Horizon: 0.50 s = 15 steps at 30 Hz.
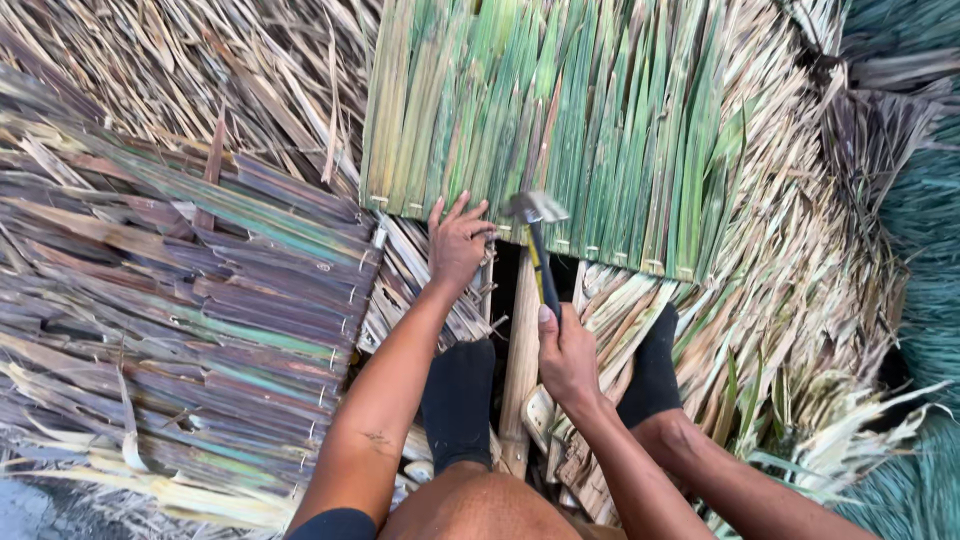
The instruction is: The person uses a hammer to drive nails into green palm-leaf roofing panels laid over a wooden frame. They repeatedly reposition the panels and strike nails along the edges to secure them in place.
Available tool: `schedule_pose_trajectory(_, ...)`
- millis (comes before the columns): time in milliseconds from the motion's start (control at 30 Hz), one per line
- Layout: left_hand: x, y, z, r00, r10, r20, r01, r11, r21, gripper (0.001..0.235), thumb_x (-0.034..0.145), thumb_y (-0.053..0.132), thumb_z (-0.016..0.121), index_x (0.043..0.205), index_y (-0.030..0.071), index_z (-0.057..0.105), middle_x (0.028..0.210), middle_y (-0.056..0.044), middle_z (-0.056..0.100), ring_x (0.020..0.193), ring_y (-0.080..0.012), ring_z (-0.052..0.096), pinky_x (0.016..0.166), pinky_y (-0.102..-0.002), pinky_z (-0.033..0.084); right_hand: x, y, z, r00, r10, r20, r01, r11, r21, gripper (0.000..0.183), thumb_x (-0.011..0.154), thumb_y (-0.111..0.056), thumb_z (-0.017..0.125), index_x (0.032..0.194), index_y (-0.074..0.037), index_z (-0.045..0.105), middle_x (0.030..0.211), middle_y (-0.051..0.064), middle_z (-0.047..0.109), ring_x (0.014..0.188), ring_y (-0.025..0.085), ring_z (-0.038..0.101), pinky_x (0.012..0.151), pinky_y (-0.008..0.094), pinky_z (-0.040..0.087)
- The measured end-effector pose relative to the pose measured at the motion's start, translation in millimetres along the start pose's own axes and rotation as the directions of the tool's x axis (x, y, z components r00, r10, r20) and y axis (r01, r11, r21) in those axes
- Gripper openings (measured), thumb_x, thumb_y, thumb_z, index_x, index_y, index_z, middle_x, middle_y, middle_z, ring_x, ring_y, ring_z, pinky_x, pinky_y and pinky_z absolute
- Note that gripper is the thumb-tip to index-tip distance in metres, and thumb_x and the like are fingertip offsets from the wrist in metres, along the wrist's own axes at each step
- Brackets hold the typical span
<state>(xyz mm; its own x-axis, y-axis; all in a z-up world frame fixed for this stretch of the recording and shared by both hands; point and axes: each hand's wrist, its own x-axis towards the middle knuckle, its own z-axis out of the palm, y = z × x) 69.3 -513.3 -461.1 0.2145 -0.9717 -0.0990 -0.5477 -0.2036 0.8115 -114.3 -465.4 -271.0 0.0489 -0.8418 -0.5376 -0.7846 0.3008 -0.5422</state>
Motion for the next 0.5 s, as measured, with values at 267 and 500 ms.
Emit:
schedule_pose_trajectory(267, 6.6, 1.6, -0.5, 0.999, 0.0, -0.047, 0.0, 1.0, -0.008, 0.012, 0.086, 0.011, 0.073, 0.091, 0.017, 0.082, 0.133, 0.0, 0.072, 0.146, -0.0194, 0.049, 0.128, -0.045, 0.017, 7.2, 23.8, 25.3, 0.991, -0.118, -0.066, 0.111, 0.988, -0.106, 0.039, 0.108, -0.038, 0.044, 0.096, -0.002, 0.054, 0.06, 0.014, 0.056, 0.051, 0.029, 0.054, 0.05, 0.046, 0.043)
schedule_pose_trajectory(500, -20.8, 5.7, -11.0, 0.861, -0.301, -0.41, 0.255, 0.953, -0.163, 0.033, 0.082, 0.008, 0.075, 0.114, 0.006, 0.068, 0.116, -0.016, 0.067, 0.11, -0.0319, 0.061, 0.096, -0.045, 0.045, 1.1, 30.7, 22.9, 0.994, 0.097, -0.04, -0.083, 0.96, 0.268, 0.041, 0.106, -0.038, 0.044, 0.091, 0.0, 0.052, 0.062, 0.01, 0.055, 0.049, 0.022, 0.054, 0.046, 0.04, 0.045)
